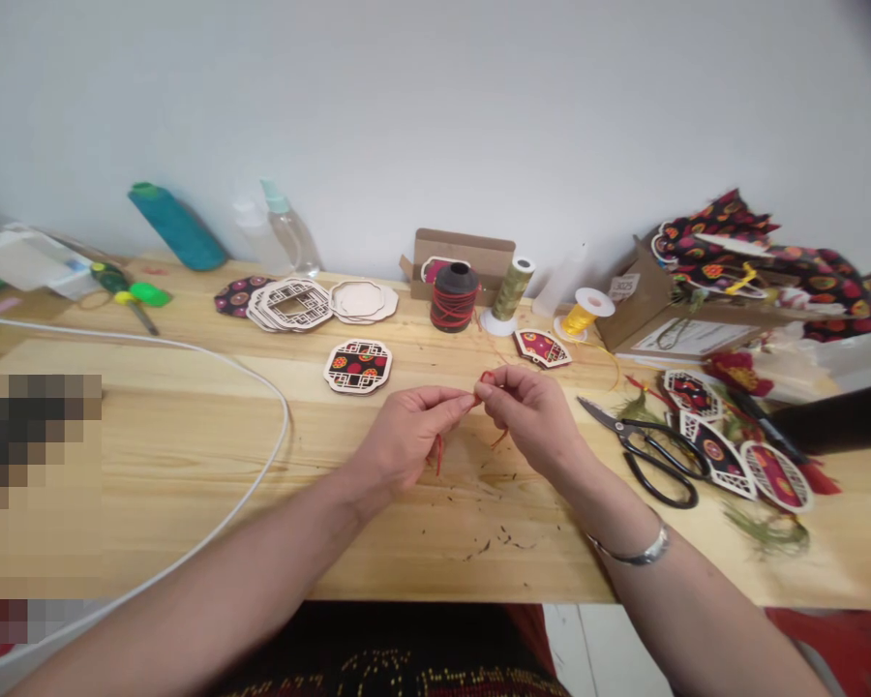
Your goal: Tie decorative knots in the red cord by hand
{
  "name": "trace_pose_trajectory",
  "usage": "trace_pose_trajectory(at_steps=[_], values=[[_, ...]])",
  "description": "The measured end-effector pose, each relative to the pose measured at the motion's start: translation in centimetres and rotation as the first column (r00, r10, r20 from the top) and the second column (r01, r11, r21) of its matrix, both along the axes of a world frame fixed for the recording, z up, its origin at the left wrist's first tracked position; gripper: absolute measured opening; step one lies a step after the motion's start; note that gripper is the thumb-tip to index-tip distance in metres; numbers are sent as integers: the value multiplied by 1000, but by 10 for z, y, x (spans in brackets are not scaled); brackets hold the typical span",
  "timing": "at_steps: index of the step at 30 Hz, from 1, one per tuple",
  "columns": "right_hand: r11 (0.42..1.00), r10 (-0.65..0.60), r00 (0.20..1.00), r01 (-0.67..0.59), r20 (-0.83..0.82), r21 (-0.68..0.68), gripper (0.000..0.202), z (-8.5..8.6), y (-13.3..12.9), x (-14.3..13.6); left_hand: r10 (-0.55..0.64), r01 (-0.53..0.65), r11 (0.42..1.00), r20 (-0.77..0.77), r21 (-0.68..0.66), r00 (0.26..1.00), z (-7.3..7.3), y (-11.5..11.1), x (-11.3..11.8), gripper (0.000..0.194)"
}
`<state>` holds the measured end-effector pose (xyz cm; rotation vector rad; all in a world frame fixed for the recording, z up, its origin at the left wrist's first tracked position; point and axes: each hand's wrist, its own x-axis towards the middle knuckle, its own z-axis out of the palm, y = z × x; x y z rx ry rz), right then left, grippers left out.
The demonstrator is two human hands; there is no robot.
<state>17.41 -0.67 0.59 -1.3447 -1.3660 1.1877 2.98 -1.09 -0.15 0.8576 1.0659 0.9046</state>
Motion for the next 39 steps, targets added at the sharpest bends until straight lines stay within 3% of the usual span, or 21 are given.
trace_pose_trajectory(at_steps=[8, 16, 26, 33, 39], values=[[1000, -3, 1000, 2, -20, -21, 16, -2, 0, 1, 42, -40, 999, -47, 35, 998, -1, 0, 1, 13], [984, -9, 979, -28, -206, -174, 28, -2, 6, 1, 72, -73, 997, -20, -14, 997, -9, 2, -2, 22], [986, -50, 965, 7, -258, -168, 25, -12, 8, -2, 61, -66, 996, -76, -68, 995, -6, 2, 0, 23], [984, -28, 989, 2, -143, -177, 25, -14, 8, -3, -24, 23, 998, -13, -66, 1000, -6, 4, -4, 24], [981, -13, 986, -19, -166, -191, 25, -21, 10, -1, -86, 90, 995, 67, -53, 994, -9, 3, -7, 32]])
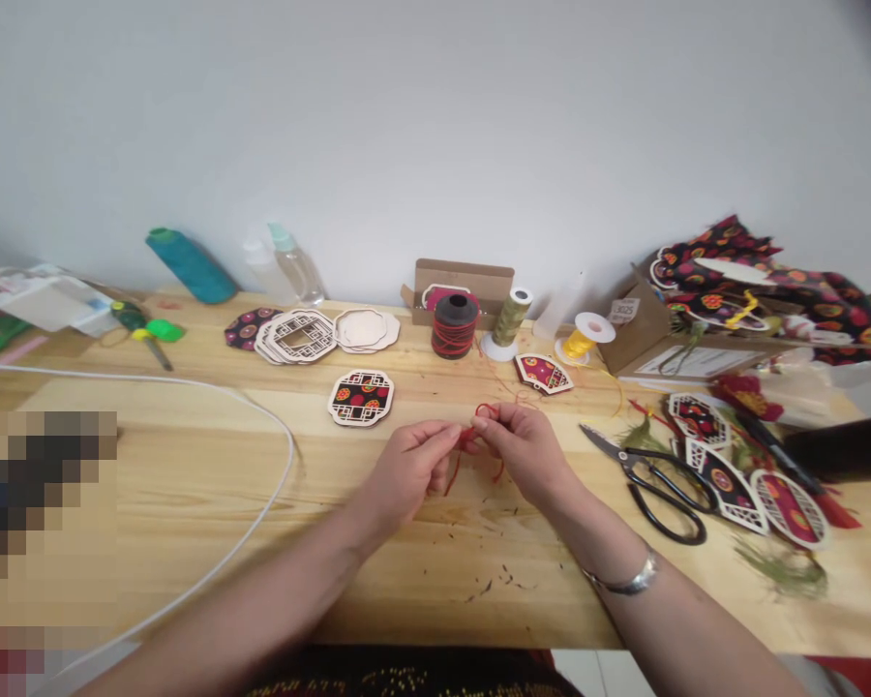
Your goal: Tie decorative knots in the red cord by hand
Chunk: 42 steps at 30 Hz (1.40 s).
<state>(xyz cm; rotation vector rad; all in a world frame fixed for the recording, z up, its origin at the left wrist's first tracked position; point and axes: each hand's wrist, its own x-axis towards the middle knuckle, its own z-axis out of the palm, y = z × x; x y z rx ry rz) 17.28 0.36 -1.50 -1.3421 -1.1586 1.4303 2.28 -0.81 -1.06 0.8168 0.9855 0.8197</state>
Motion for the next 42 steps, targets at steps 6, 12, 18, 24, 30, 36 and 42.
trace_pose_trajectory(at_steps=[6, 12, 18, 24, 30, 36, 42], values=[[997, -48, 991, 42, 124, 58, 18, 7, 0, -1, 17, 2, 994, -170, 110, 985, 2, 0, -2, 26], [991, -66, 987, 47, 144, 128, 14, 5, -1, -3, 28, 10, 989, -252, 146, 967, 7, 3, -4, 22], [994, -59, 995, 51, 86, 93, 13, 7, 0, -4, 10, 17, 992, -205, 126, 979, 7, 4, -4, 25], [991, -91, 991, 82, 93, 104, 16, 3, 3, -3, -20, 40, 994, -191, 103, 981, 3, 3, -3, 25], [983, -125, 982, 103, 140, 154, 18, 1, 8, 2, 9, 8, 995, -166, 101, 986, 3, 3, -3, 26], [990, -121, 989, 113, 88, 88, 25, 5, 12, 7, 32, -27, 998, -80, 63, 996, 5, 2, 0, 26], [979, -173, 973, 152, 156, 135, 25, 14, 7, -1, 119, -116, 987, -20, 112, 993, 7, -1, -3, 18]])
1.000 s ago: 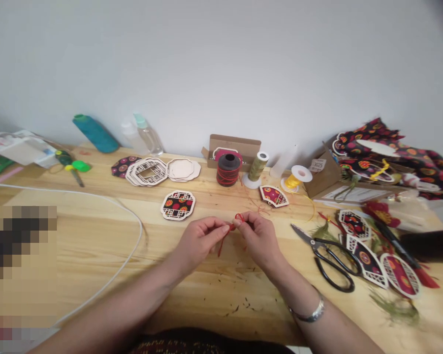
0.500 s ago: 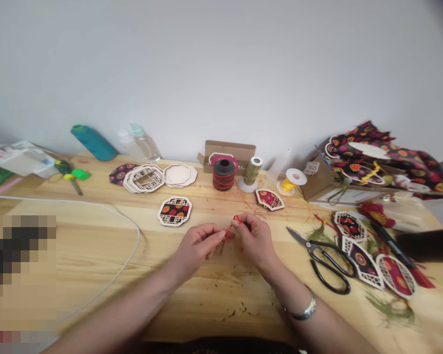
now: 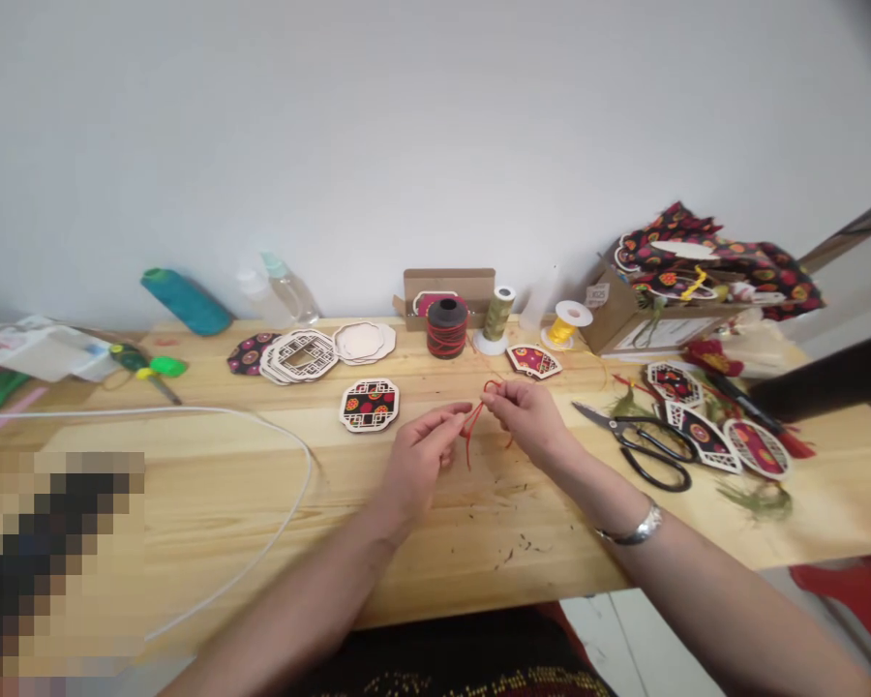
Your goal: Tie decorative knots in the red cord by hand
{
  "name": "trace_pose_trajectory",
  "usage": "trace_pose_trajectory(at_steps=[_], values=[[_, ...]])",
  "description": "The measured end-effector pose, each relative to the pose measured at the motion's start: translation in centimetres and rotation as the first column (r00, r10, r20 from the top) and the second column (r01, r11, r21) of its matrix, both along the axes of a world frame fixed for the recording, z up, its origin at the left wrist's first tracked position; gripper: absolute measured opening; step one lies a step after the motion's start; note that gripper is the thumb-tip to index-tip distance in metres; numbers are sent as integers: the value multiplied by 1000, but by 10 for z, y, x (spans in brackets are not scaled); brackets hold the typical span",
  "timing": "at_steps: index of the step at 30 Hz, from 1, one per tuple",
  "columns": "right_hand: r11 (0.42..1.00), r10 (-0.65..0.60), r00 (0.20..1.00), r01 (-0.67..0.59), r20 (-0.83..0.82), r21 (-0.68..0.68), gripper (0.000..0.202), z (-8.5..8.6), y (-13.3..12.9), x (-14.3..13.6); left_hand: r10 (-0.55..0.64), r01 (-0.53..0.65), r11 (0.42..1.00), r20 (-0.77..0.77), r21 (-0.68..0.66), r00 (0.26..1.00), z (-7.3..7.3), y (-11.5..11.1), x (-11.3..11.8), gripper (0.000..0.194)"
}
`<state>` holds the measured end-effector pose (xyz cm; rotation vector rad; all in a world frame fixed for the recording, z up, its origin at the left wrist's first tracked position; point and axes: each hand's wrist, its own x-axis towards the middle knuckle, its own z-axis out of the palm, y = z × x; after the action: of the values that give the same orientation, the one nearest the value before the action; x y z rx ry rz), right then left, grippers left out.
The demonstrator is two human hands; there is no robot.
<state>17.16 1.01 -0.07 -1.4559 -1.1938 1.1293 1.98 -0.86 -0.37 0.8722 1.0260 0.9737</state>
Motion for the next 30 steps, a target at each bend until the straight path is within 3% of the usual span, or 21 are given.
trace_pose_trajectory(at_steps=[3, 6, 12, 16, 24, 30], values=[[997, -59, 997, 56, 48, 57, 23, 8, -8, -8, 83, -72, 990, -83, 125, 993, 2, -1, -1, 17], [990, -109, 991, 103, 70, 94, 19, 15, -18, -16, 108, -106, 981, 0, 163, 994, 4, -2, 0, 18], [973, -208, 974, 198, 84, 115, 21, 16, -31, -24, 213, -215, 976, 280, -21, 936, 8, 0, 10, 10], [961, -261, 962, 252, 76, 112, 24, 14, -35, -27, 275, -266, 961, 329, -74, 904, 4, 2, 14, 16], [921, -377, 921, 363, 96, 139, 29, 16, -49, -33, 224, -247, 968, 287, 48, 932, -13, 2, 24, 13], [909, -409, 908, 395, 93, 134, 27, 14, -55, -29, 212, -229, 973, 312, 20, 926, -11, 0, 21, 21]])
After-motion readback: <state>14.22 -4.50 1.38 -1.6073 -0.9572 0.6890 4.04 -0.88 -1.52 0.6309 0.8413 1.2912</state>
